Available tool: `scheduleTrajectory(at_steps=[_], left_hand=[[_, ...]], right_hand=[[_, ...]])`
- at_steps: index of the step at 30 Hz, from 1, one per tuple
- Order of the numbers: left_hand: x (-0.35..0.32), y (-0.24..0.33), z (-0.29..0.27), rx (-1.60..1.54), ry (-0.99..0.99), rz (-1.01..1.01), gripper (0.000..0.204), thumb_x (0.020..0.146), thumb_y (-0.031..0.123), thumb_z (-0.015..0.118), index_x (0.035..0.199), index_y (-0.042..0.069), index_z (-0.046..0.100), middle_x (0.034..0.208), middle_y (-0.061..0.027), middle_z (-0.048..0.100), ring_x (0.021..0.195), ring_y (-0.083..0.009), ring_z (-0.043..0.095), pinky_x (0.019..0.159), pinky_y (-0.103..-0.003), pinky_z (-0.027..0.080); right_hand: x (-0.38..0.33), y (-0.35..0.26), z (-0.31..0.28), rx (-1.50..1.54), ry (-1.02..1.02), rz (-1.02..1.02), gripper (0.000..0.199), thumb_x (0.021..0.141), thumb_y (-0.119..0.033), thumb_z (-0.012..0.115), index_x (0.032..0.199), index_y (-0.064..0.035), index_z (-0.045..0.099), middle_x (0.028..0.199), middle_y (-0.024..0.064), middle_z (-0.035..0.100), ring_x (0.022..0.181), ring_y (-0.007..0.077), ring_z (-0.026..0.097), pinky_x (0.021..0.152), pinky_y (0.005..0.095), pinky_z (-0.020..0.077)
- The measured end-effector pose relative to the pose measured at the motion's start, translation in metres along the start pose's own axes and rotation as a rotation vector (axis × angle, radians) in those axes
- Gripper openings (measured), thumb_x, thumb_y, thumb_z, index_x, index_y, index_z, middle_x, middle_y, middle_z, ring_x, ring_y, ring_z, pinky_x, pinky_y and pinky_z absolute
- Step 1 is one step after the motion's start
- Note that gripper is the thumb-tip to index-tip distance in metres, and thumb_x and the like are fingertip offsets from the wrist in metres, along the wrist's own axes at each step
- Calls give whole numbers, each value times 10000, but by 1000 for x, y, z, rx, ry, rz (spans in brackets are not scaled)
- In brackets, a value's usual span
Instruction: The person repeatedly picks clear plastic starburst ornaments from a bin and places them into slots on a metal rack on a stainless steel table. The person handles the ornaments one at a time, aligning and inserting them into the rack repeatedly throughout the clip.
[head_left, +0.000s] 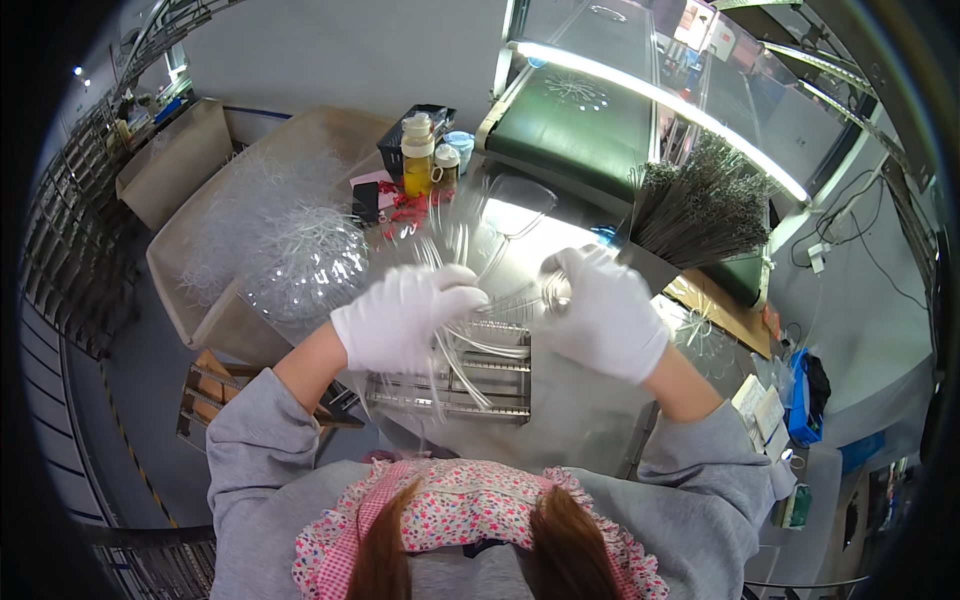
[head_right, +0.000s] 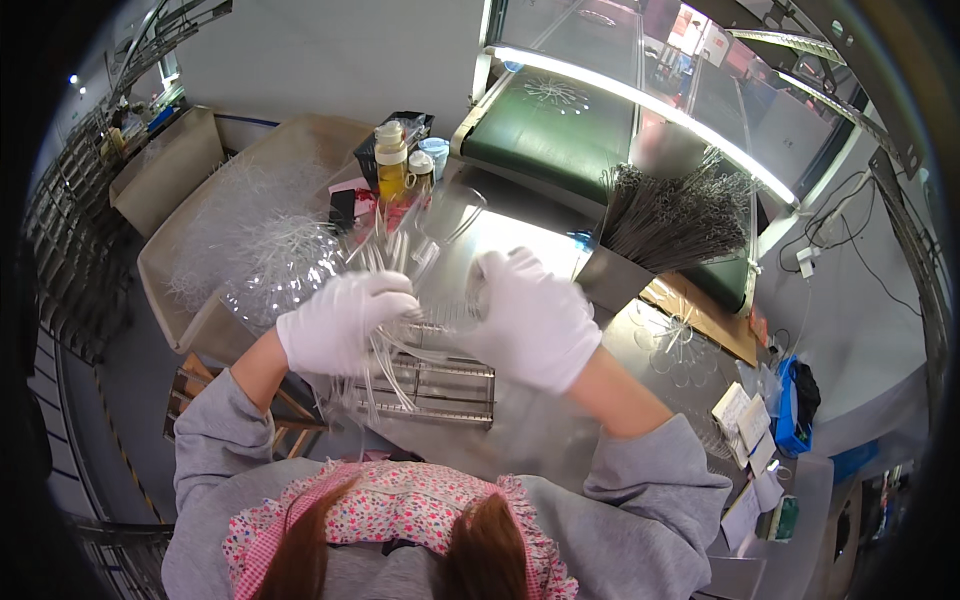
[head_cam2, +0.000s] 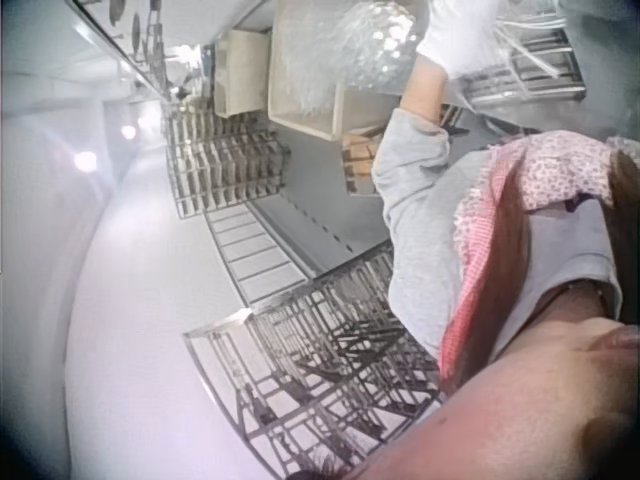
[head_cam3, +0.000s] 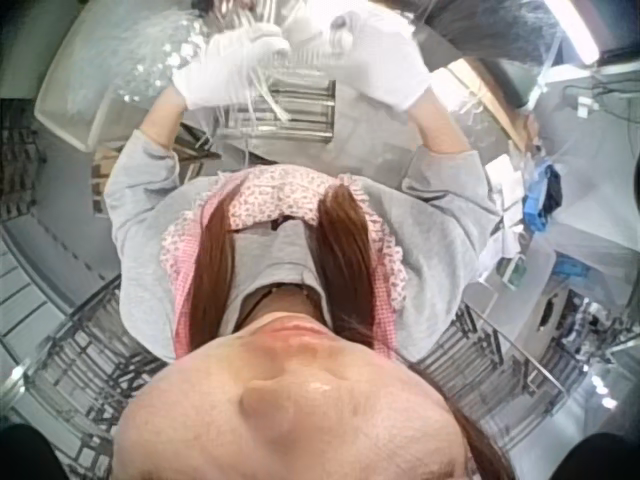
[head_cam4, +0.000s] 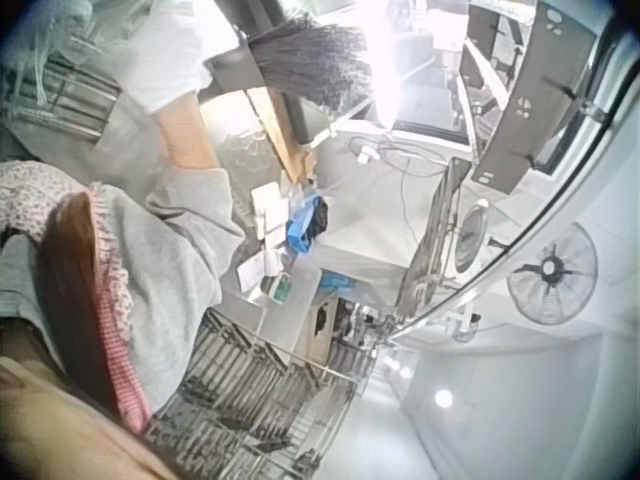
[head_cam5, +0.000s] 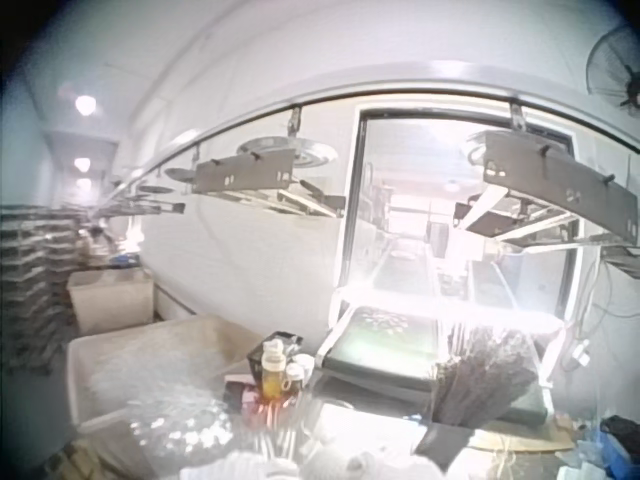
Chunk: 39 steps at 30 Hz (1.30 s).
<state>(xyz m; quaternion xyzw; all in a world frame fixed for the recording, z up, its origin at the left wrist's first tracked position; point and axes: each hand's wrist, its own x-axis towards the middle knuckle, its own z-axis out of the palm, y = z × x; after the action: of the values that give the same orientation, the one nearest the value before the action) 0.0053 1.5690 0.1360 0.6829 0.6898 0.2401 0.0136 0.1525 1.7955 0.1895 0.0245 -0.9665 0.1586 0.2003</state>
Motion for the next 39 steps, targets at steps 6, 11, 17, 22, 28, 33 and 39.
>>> scheduleTrajectory(at_steps=[6, 11, 17, 22, 28, 33, 39], left_hand=[[2, 3, -3, -757, -72, 294, 699, 615, 247, 925, 1193, 62, 577, 1224, -134, 600, 1070, -275, 644, 916, -395, 527], [-2, 4, -11, -111, -73, 86, 716, 568, 165, 877, 1213, 98, 573, 1245, -126, 597, 1089, -316, 641, 916, -396, 536], [2, 21, 6, -1343, 239, 359, 800, 557, 71, 886, 1272, 145, 534, 1276, -67, 518, 1059, -271, 584, 875, -410, 510], [2, 16, 6, -1029, 246, 295, 728, 549, 72, 893, 1203, 114, 575, 1166, -100, 569, 960, -274, 618, 844, -419, 517], [-13, -7, -12, -945, 135, 274, 793, 555, 53, 888, 1262, 166, 545, 1277, -83, 533, 1054, -290, 607, 876, -429, 498], [-3, 3, 26, -1473, 452, 489, 955, 532, -21, 853, 1381, 168, 458, 1359, -82, 465, 1057, -224, 585, 889, -379, 470], [22, 18, 14, -1159, 282, 401, 889, 577, 74, 873, 1376, 142, 489, 1346, -104, 523, 1096, -279, 615, 949, -450, 503]], right_hand=[[2, -3, 13, -83, 412, -216, 464, 729, -254, 801, 1116, -70, 622, 1268, 213, 555, 954, 371, 650, 845, 462, 546], [4, 11, 12, -64, -61, 195, 482, 678, -178, 808, 1117, -74, 638, 1245, 164, 567, 927, 336, 642, 796, 419, 556], [5, 4, 39, 114, 373, -131, 465, 704, -152, 811, 1129, -84, 635, 1260, 180, 562, 970, 337, 646, 844, 422, 551], [19, 17, 45, 75, 332, -143, 490, 736, -242, 809, 1173, -99, 639, 1217, 203, 595, 920, 348, 656, 807, 461, 560], [15, 24, 58, 312, -154, 325, 461, 753, -131, 818, 1169, -41, 639, 1139, 125, 660, 886, 161, 657, 810, 310, 546], [2, 8, 93, 310, 356, -147, 556, 696, -123, 856, 1208, -96, 642, 1243, 173, 615, 1080, 330, 631, 923, 389, 524], [-1, 14, 79, 225, 183, 112, 588, 733, -330, 853, 1172, -23, 608, 1139, 209, 611, 996, 375, 645, 843, 411, 550]])
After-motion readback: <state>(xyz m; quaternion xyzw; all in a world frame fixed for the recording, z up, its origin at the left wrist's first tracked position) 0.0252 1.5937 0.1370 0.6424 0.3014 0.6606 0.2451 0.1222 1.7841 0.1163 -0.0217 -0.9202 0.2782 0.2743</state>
